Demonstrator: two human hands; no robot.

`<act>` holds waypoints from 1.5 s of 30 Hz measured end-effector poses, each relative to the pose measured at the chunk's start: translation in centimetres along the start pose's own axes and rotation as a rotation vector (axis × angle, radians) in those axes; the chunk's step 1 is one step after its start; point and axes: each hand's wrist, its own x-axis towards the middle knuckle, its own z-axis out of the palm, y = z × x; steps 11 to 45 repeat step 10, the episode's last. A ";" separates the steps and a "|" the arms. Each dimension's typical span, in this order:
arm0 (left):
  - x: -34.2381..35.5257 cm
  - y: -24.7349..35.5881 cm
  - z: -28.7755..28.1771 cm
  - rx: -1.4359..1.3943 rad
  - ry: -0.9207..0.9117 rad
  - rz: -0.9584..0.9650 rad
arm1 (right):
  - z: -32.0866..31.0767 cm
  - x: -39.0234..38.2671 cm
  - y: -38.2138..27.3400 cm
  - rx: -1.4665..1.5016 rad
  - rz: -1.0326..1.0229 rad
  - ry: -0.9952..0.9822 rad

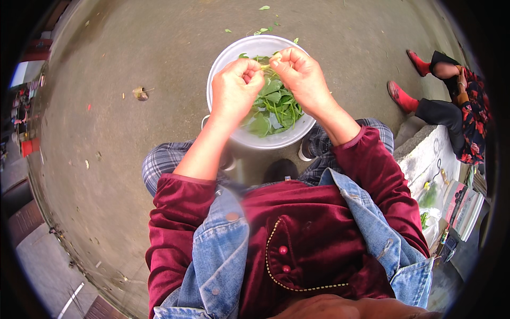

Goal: The person sits on the ground and sorts green leafy vegetables in a white plastic bowl. They pick up stems, remove leaves, and place them back into the bowl, repeating this process throughout the clip.

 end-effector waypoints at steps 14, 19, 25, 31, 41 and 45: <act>0.2 -1.1 -0.4 -0.540 -0.081 -0.288 | 1.1 -1.2 0.8 -0.702 -0.682 0.019; 0.2 -1.1 -0.4 -0.540 -0.081 -0.288 | 1.1 -1.2 0.8 -0.702 -0.682 0.019; 0.2 -1.1 -0.4 -0.540 -0.081 -0.288 | 1.1 -1.2 0.8 -0.702 -0.682 0.019; 0.2 -1.1 -0.4 -0.540 -0.081 -0.288 | 1.1 -1.2 0.8 -0.702 -0.682 0.019; 0.2 -1.1 -0.4 -0.540 -0.081 -0.288 | 1.1 -1.2 0.8 -0.702 -0.682 0.019; 0.2 -1.1 -0.4 -0.540 -0.081 -0.288 | 1.1 -1.2 0.8 -0.702 -0.682 0.019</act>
